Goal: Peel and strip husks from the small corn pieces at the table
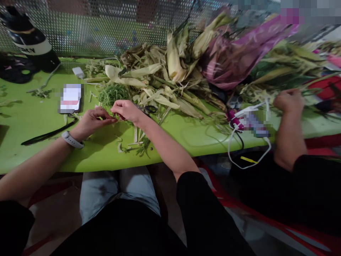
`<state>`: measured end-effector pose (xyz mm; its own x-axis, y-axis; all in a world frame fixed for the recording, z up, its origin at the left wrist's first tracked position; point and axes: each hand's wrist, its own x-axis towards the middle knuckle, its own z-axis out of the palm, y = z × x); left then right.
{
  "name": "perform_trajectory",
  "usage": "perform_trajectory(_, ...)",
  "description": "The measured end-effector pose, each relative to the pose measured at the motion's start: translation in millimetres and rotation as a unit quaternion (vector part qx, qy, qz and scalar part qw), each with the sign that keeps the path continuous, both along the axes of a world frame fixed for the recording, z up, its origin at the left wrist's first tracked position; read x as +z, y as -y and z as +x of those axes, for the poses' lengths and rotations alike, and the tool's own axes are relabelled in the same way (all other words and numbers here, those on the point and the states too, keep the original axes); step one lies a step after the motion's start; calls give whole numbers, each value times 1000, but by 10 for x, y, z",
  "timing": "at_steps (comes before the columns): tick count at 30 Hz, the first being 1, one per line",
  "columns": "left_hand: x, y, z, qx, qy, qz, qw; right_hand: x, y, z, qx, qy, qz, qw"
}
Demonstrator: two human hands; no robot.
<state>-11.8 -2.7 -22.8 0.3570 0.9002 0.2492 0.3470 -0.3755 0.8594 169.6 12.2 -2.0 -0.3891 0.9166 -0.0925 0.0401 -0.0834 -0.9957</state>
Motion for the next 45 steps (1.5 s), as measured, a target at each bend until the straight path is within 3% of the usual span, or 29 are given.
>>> perform_trajectory(6, -39, -10, 3, 32, 19, 21, 999, 42, 8, 9, -11, -42, -34, 998)
perform_trajectory(11, -65, -20, 8, 32, 18, 37, 999, -33, -21, -14, -31, -50, -10, 998)
perform_trajectory(15, -61, -25, 4, 13, 14, 19, 1000, -96, -37, -28, -44, -32, 15, 998)
perform_trajectory(24, -51, -28, -13, 7, 21, -13, 1000, 17, 21, -76, -55, -19, -5, 998)
perform_trajectory(34, -47, -14, -3, 4, 35, -43, 998, -46, 5, -116, -87, 27, 24, 996)
perform_trajectory(45, -132, -35, -5, 58, -25, 93, 994, -153, -91, -156, -133, 63, -30, 989)
